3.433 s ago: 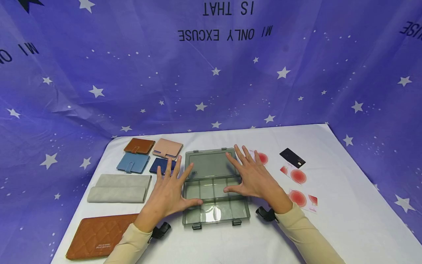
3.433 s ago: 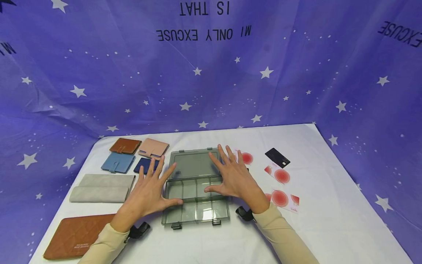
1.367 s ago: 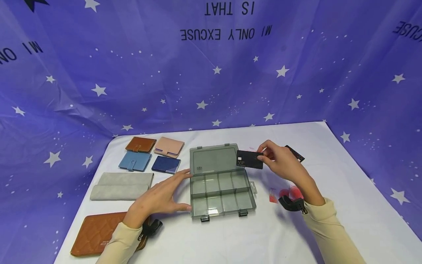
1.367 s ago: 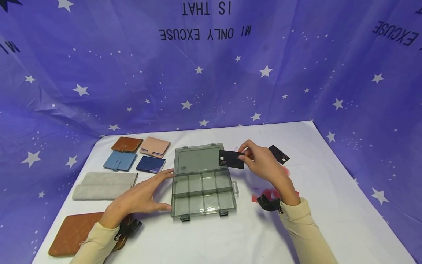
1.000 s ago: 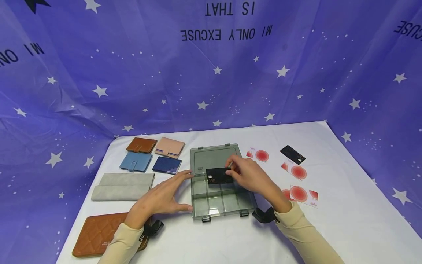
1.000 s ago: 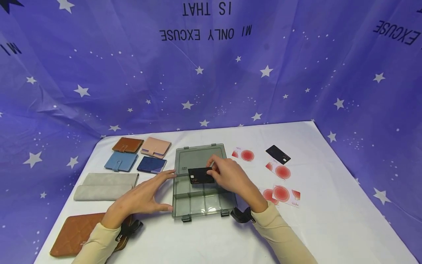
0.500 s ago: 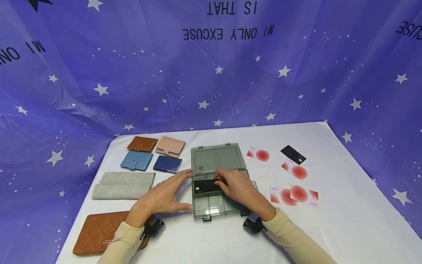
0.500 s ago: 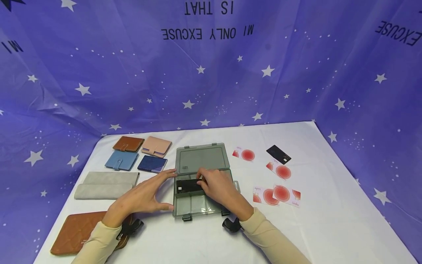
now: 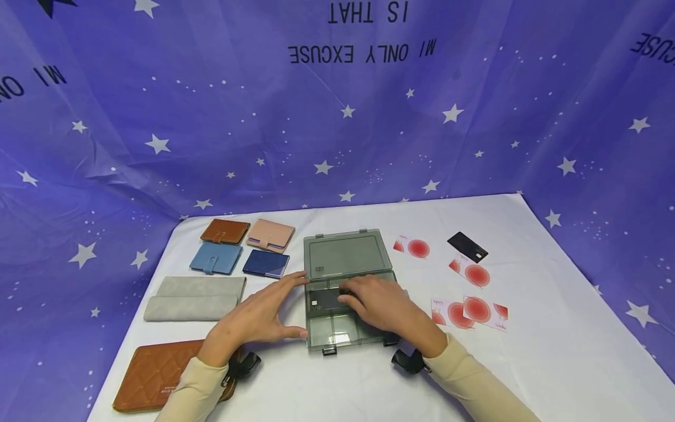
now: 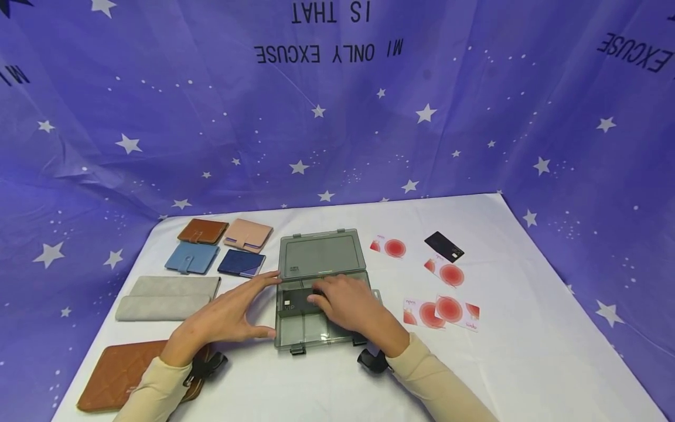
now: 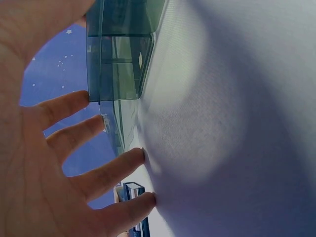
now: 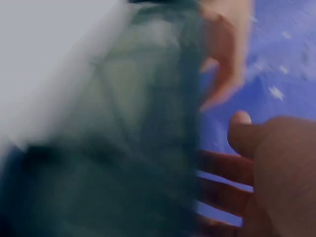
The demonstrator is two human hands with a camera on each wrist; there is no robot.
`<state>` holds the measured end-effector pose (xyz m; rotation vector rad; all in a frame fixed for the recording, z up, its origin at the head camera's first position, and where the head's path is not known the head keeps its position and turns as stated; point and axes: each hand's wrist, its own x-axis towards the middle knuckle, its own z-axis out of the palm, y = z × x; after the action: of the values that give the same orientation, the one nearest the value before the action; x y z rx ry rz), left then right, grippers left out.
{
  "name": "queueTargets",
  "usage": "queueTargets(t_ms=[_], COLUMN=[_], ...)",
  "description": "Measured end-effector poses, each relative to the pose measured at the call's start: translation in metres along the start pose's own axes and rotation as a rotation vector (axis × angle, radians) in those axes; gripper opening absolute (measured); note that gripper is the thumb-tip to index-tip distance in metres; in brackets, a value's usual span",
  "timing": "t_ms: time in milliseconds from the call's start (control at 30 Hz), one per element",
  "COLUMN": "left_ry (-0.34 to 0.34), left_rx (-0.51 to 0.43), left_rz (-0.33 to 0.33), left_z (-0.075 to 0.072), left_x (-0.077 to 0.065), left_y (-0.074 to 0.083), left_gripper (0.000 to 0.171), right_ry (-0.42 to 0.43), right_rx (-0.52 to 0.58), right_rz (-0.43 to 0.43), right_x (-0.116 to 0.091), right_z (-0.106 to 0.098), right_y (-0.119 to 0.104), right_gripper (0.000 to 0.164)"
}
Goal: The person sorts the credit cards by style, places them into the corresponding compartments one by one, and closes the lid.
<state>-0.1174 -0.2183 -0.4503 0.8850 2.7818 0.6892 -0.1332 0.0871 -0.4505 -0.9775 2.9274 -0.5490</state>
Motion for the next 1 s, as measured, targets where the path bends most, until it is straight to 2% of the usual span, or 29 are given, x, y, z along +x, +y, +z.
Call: queueTargets(t_ms=[200,400,667,833,1000], left_ry=[0.007,0.005,0.012,-0.001,-0.013], left_rx=[0.010,0.006,0.011,-0.001,-0.004], left_rz=[0.004,-0.003,-0.007,-0.024,-0.029], left_z=[-0.001,-0.001,0.000,0.001,0.002], left_x=[-0.001,-0.003,-0.005,-0.004,-0.003], left_y=[0.001,0.001,0.000,0.001,0.001], left_gripper=[0.109,0.108,0.108,0.107,0.106], right_ry=[0.092,0.216,0.290,0.266,0.187], right_rx=[0.147,0.132,0.084,0.066,0.054], right_rz=[0.070,0.213,0.398,0.509,0.605], right_x=[-0.004,-0.018,-0.044,-0.063,-0.083], right_z=[-0.044,-0.076,-0.084,-0.083,-0.077], right_y=[0.039,0.092,0.158,0.191,0.220], right_gripper=[0.030,0.033,0.045,0.055,0.068])
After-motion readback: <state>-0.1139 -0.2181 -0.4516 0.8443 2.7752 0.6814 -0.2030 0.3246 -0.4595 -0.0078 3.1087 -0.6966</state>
